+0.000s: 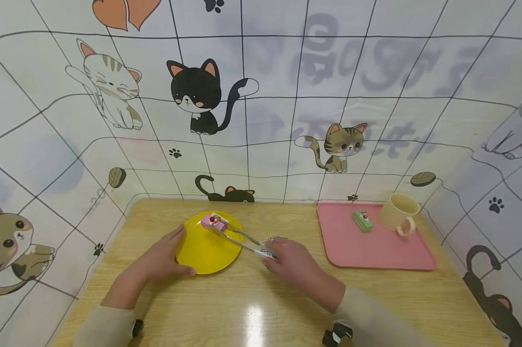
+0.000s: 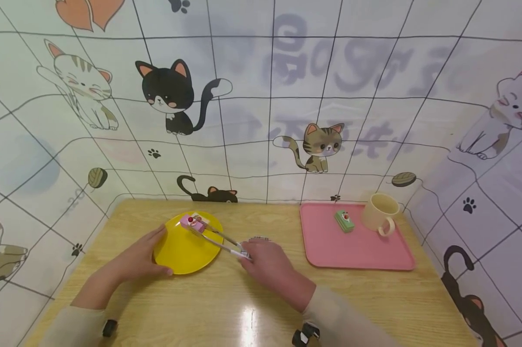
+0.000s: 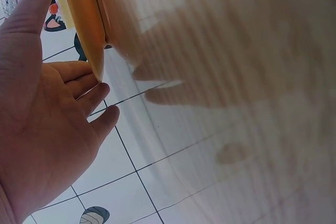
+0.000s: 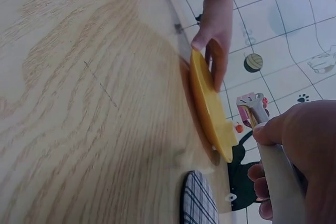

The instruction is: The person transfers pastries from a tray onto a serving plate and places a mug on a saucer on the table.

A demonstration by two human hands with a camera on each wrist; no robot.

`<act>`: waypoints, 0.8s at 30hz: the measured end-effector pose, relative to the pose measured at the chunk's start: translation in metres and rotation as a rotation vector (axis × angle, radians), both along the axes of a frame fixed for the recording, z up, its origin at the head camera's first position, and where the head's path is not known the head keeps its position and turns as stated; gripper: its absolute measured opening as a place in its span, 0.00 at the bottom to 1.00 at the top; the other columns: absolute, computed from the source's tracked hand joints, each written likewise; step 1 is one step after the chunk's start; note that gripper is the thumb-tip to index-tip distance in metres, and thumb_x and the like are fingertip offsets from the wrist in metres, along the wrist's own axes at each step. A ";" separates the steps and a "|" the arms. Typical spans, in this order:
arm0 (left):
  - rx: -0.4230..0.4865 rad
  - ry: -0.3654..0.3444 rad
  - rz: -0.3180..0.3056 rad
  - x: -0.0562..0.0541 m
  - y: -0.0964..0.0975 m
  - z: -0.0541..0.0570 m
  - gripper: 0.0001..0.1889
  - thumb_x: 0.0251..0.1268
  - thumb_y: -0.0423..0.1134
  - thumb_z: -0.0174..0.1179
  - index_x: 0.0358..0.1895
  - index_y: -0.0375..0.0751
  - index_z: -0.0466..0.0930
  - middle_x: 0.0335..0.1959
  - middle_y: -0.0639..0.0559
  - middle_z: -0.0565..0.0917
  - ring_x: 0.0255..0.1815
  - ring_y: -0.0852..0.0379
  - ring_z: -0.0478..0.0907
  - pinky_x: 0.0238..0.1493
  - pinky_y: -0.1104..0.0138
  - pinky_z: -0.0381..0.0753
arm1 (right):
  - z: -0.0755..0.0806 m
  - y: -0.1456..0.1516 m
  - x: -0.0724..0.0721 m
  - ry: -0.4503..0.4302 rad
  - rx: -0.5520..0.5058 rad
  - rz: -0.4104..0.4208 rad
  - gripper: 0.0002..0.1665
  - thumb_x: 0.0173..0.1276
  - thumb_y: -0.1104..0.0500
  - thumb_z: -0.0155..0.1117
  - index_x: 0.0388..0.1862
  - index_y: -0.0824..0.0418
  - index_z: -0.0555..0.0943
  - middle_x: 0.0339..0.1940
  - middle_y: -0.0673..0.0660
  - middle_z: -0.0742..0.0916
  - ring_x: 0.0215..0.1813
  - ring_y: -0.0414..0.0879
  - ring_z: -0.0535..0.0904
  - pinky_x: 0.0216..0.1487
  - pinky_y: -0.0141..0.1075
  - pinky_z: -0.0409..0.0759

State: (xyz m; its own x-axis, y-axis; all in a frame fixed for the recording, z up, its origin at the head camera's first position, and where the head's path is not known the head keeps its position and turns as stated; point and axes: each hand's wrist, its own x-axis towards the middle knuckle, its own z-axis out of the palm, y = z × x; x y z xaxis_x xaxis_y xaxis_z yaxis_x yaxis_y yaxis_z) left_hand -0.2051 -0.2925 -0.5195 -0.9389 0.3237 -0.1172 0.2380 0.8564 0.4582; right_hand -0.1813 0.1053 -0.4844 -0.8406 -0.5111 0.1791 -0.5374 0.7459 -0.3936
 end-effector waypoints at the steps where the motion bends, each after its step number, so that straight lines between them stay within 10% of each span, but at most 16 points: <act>1: 0.000 0.000 0.000 -0.001 0.000 0.000 0.71 0.51 0.67 0.85 0.86 0.24 0.55 0.89 0.29 0.54 0.87 0.26 0.55 0.84 0.35 0.58 | -0.002 -0.003 -0.002 0.000 0.006 0.005 0.20 0.78 0.54 0.75 0.63 0.61 0.90 0.53 0.56 0.93 0.50 0.50 0.89 0.52 0.49 0.90; 8: -0.009 -0.006 0.002 -0.002 0.000 -0.001 0.71 0.51 0.68 0.84 0.87 0.25 0.55 0.90 0.30 0.54 0.87 0.27 0.55 0.85 0.36 0.58 | -0.010 -0.021 -0.009 -0.002 0.040 0.016 0.12 0.77 0.52 0.76 0.53 0.57 0.92 0.30 0.43 0.81 0.30 0.40 0.72 0.32 0.34 0.75; 24: -0.002 -0.004 -0.003 -0.001 0.000 0.001 0.71 0.51 0.67 0.85 0.86 0.24 0.55 0.89 0.29 0.54 0.87 0.26 0.56 0.84 0.35 0.60 | -0.027 -0.054 -0.016 -0.062 0.097 -0.035 0.22 0.80 0.48 0.73 0.63 0.60 0.91 0.35 0.48 0.88 0.30 0.40 0.76 0.35 0.35 0.82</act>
State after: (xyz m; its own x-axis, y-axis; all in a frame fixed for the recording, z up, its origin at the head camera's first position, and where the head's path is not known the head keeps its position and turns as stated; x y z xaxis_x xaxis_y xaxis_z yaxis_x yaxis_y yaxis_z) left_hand -0.2057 -0.2927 -0.5189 -0.9373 0.3266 -0.1215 0.2392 0.8567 0.4571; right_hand -0.1974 0.0513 -0.5113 -0.8662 -0.4938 0.0770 -0.4872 0.8000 -0.3503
